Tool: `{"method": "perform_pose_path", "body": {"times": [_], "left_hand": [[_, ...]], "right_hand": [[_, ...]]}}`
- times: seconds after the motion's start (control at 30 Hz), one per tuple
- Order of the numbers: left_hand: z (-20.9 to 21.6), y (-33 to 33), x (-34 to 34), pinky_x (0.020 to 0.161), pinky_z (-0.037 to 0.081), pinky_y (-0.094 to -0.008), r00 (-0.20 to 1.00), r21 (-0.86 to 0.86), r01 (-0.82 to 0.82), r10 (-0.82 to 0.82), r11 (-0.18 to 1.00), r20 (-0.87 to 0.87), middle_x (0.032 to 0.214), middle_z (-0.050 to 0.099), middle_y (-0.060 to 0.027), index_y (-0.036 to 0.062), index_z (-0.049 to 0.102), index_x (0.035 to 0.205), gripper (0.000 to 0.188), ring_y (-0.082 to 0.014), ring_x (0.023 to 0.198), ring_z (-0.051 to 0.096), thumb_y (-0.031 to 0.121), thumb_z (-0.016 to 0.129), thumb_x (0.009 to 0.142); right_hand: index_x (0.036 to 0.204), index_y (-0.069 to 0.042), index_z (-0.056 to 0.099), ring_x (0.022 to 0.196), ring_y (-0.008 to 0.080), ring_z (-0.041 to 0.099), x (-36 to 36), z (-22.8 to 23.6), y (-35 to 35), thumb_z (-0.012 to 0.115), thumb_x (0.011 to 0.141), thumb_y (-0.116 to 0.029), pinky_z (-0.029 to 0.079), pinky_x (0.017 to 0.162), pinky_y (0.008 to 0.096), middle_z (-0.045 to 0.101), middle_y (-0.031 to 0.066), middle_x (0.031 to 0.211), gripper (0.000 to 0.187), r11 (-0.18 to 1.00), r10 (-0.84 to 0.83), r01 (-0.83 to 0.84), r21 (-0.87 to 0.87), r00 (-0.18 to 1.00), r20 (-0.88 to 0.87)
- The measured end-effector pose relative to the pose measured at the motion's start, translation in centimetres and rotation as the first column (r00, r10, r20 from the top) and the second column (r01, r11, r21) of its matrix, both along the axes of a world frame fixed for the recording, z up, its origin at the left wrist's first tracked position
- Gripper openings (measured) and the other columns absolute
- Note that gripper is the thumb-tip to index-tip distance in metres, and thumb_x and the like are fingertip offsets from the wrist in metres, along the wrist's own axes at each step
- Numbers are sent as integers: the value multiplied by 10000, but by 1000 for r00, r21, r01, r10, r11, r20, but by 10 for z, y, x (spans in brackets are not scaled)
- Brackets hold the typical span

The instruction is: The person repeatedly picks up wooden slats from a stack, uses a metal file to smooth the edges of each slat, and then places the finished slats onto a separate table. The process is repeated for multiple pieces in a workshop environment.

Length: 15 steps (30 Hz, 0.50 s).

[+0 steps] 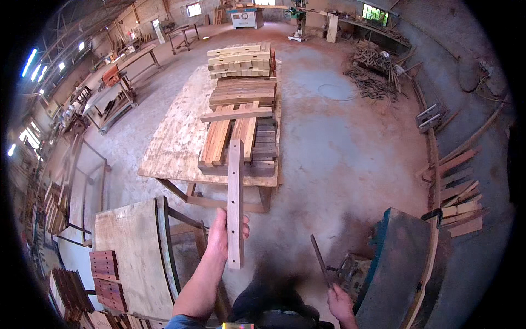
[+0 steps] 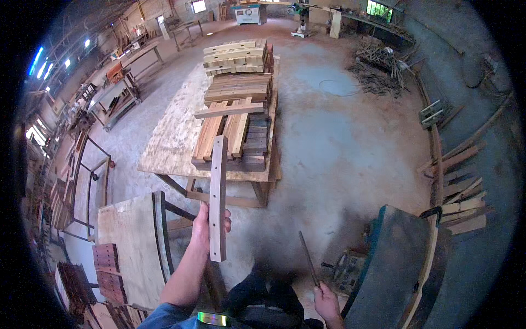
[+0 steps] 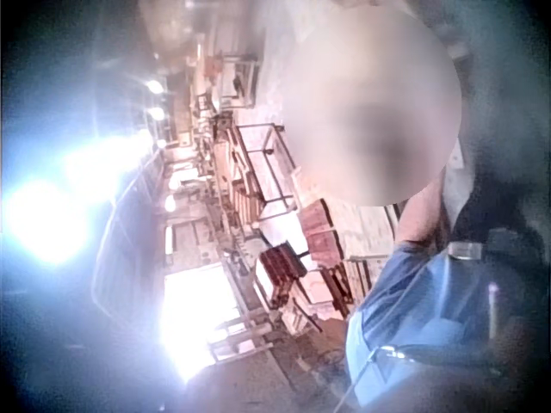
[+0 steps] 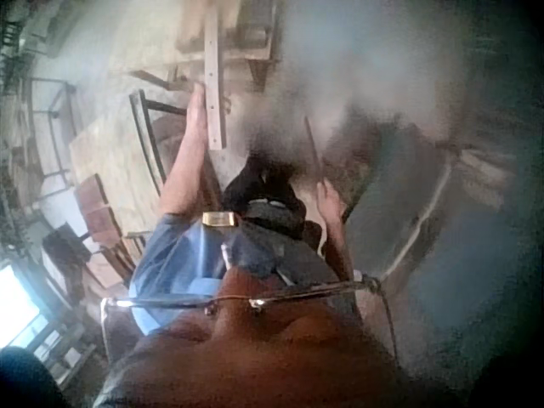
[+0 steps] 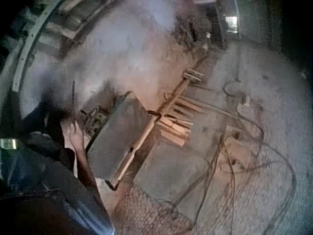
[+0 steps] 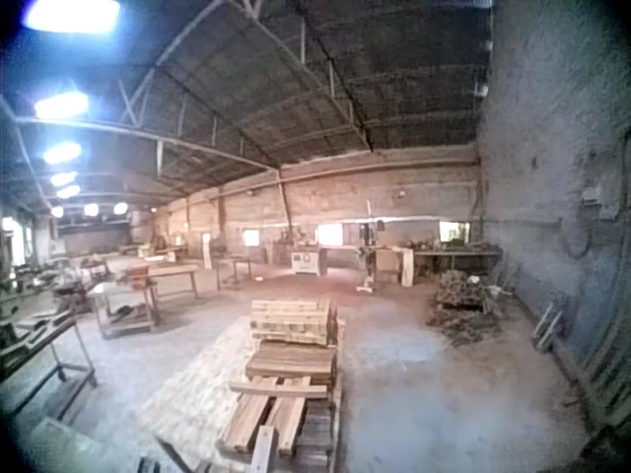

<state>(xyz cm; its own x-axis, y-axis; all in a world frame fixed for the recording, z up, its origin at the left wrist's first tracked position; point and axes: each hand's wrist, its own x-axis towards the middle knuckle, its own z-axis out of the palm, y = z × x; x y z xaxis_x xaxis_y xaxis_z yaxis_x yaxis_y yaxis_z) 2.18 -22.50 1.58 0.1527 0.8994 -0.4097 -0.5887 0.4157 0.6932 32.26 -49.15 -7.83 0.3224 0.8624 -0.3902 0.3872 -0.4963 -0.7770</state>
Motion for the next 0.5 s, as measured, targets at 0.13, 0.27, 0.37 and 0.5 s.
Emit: {"method": "perform_pose_path", "body": {"times": [0.13, 0.27, 0.37, 0.5], "left_hand": [[-16, -40, -2, 578, 498, -352, 997, -25, 0, 2, 1000, 82, 891, 617, -165, 17, 547, 1079, 515, -251, 678, 578, 503, 447, 942], [-28, -92, -30, 632, 517, -379, 940, -167, 88, -26, 982, 340, 890, 617, -124, 100, 545, 1082, 325, -250, 709, 594, 389, 499, 942], [-31, -136, -31, 779, 489, -372, 968, -211, 132, -80, 968, 240, 991, 614, -86, 92, 537, 1191, 479, -222, 857, 580, 485, 511, 917], [-42, -197, -68, 873, 461, -359, 973, -15, 76, -71, 997, 220, 1109, 599, -58, 95, 459, 1329, 512, -195, 980, 568, 425, 507, 940]], "right_hand": [[1243, -38, 546, 855, 279, 640, -10, 37, -28, 526, 919, -257, 476, 779, 351, 652, 197, 933, 392, 963, -101, 94, -253, 995, -15], [1269, -10, 522, 1041, 320, 576, -31, 27, -76, 500, 940, -337, 444, 886, 383, 610, 217, 1114, 464, 986, 69, -49, -158, 990, 124], [1248, 10, 526, 1042, 368, 558, -21, -55, -153, 473, 956, -370, 443, 893, 410, 598, 237, 1114, 483, 934, 354, -355, -30, 916, 189], [1208, 19, 544, 914, 374, 574, -84, 12, -161, 466, 961, -377, 460, 826, 414, 611, 233, 962, 473, 924, 344, -307, -226, 927, 149]]}}
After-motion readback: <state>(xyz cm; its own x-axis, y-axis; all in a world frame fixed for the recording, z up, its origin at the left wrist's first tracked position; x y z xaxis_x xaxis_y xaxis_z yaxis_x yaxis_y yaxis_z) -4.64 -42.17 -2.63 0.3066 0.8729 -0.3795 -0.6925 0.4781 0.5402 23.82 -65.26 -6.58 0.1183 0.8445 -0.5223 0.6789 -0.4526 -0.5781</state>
